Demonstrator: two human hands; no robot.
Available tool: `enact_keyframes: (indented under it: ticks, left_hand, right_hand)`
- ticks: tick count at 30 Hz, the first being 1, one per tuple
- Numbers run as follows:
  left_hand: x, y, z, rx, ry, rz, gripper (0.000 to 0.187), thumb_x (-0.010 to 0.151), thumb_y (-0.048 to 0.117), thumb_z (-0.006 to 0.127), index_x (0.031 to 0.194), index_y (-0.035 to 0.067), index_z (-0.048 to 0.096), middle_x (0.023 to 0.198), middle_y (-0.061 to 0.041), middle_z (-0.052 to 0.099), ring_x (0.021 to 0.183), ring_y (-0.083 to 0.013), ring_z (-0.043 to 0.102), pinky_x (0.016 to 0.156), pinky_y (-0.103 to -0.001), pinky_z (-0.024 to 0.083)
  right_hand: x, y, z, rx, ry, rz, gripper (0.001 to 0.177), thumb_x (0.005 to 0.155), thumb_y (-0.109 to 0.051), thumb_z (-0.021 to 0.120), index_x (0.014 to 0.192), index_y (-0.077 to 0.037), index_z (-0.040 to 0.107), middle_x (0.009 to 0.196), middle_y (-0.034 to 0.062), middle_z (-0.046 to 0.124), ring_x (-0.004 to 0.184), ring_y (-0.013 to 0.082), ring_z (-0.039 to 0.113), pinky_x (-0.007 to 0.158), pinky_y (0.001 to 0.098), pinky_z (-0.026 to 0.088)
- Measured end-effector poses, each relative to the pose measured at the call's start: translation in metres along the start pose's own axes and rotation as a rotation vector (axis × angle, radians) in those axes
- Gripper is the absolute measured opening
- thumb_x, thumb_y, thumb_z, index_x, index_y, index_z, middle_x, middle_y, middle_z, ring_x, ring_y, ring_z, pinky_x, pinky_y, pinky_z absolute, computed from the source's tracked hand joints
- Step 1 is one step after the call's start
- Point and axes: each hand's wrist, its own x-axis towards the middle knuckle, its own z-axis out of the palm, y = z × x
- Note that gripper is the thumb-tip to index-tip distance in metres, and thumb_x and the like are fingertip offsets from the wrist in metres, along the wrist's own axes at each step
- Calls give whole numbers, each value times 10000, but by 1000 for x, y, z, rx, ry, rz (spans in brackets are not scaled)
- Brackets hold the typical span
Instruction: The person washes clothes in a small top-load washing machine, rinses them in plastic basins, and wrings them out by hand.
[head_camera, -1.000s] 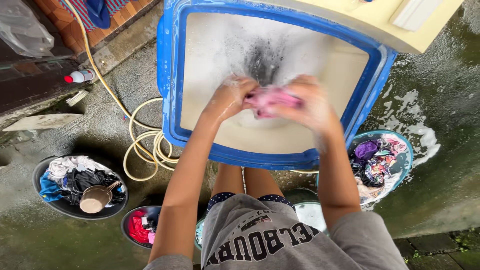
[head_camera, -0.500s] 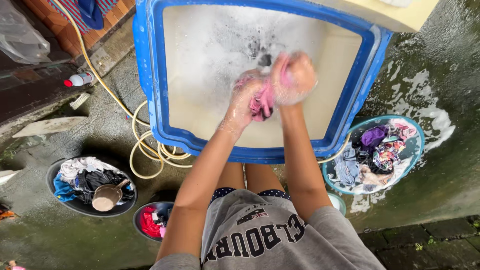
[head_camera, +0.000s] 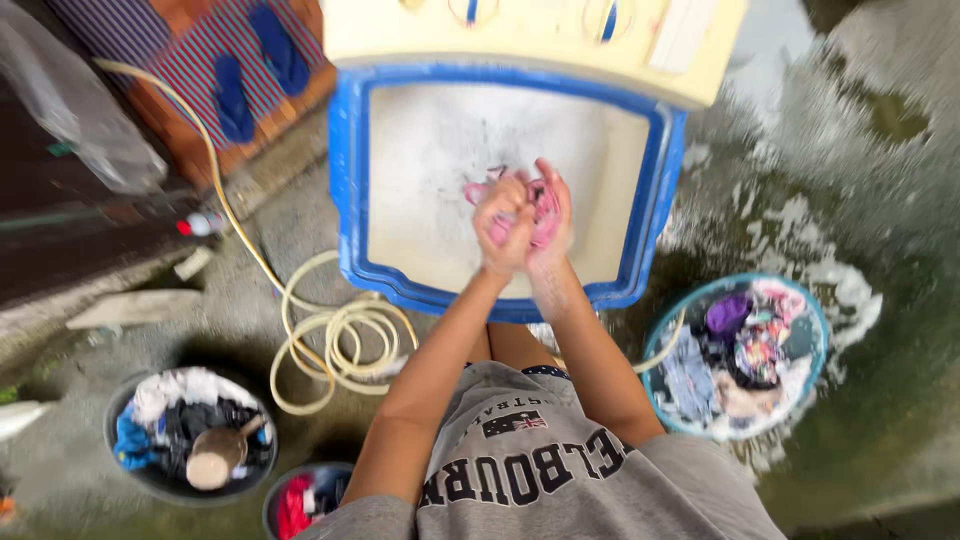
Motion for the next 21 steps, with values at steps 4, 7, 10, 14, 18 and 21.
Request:
enact_keyframes:
  ticks: [4, 7, 10, 14, 18, 21]
  left_hand:
    - [14, 27, 2, 71, -310, 126, 195, 836, -20, 693, 878, 58, 520, 1074, -125, 551, 1133, -306, 547, 1070, -445, 422]
    - [18, 45, -7, 426, -493, 173, 228, 870, 179, 793, 898, 119, 575, 1280, -164, 536, 1296, -377, 502, 1109, -497, 423]
    - [25, 73, -10, 320, -384, -532, 505, 826, 413, 762, 1208, 249, 475, 1426, -120, 405, 1274, -350, 521, 993, -529, 512]
    - [43, 107, -17, -569, -345, -1461, 905, 646, 828, 463, 1321, 236, 579, 1273, -252, 553, 947, -512, 662, 755, -566, 589]
    - [43, 62, -11, -733, -87, -1201, 788, 940, 748, 537, 1315, 57, 599, 1206, -147, 637, 963, -258, 694, 818, -396, 591]
    - [42, 29, -14, -800, -90, -891, 466, 1023, 468, 621, 1262, 68, 603, 1099, -92, 690, 967, -213, 681, 841, -361, 579]
  right_hand:
    - [-32, -36, 40, 151, -129, 275, 481, 941, -518, 553, 1093, -79, 676, 1122, 147, 711, 1062, 294, 670, 946, 450, 545]
    - [-27, -61, 46, 21, -66, -3, 406, 971, -444, 614, 1049, -49, 658, 1047, 129, 730, 977, 280, 692, 919, 435, 548]
    - [-37, -79, 56, -398, 190, -485, 303, 958, -356, 736, 989, -68, 650, 934, 87, 669, 833, 259, 623, 761, 483, 507]
    - [-69, -98, 91, -1287, -404, -1057, 286, 802, -323, 798, 877, -76, 675, 979, 83, 708, 905, 238, 677, 834, 430, 544]
    - [-85, -77, 124, -1540, -814, -1319, 331, 690, -315, 866, 853, -72, 712, 865, 109, 663, 913, 332, 634, 885, 439, 488]
    - [-96, -56, 126, -1355, -636, -1137, 282, 810, -300, 792, 908, -48, 712, 1034, 147, 635, 975, 314, 632, 885, 404, 508]
